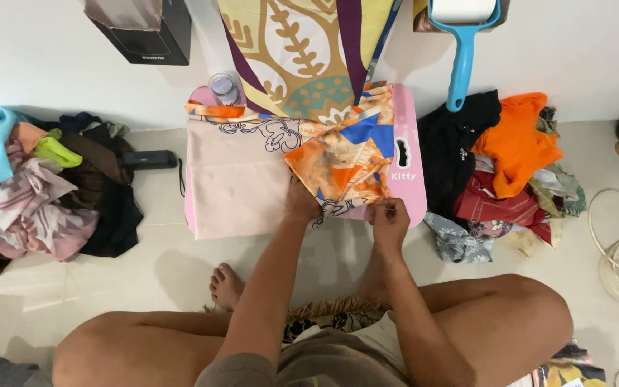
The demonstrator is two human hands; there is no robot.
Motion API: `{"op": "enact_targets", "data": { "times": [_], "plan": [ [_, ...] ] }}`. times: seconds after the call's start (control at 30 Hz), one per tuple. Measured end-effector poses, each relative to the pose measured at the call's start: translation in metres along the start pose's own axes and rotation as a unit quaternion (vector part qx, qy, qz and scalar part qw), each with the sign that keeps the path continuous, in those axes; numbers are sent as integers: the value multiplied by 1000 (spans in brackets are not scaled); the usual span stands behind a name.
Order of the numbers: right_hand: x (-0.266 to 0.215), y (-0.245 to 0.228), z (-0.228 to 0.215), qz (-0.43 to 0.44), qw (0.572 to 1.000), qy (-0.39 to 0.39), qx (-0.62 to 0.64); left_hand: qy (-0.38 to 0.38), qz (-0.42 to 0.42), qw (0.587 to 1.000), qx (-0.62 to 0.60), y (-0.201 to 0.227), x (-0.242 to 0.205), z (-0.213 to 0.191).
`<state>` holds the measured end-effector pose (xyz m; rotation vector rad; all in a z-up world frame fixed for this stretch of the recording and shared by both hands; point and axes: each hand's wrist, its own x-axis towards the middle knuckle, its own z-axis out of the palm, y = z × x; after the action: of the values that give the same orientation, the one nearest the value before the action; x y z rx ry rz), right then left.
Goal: The person unfolds a scarf, folds it neatly on a small table, and then uses a lint roller to clean the surface of the fabric.
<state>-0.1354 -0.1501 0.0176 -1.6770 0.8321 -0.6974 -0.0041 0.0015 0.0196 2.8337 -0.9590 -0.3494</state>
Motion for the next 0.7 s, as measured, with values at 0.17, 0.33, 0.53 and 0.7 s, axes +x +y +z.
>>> {"op": "enact_targets", "data": {
  "times": [0.17,0.33,0.53,0.7],
  "plan": [
    [15,-15,-24,75,986,49,138,-3,-2,1000,-1,1,-3,-5],
    [44,-3,-39,161,946,86,269,-6,-5,1000,-3,3,-5,-9],
    [60,-30,-45,169,935,20,312,-9,-11,1000,-3,5,-8,-15],
    [74,-9,-57,43,970,-26,236,-10,-14,1000,-1,6,-11,-20]
  ]
}}
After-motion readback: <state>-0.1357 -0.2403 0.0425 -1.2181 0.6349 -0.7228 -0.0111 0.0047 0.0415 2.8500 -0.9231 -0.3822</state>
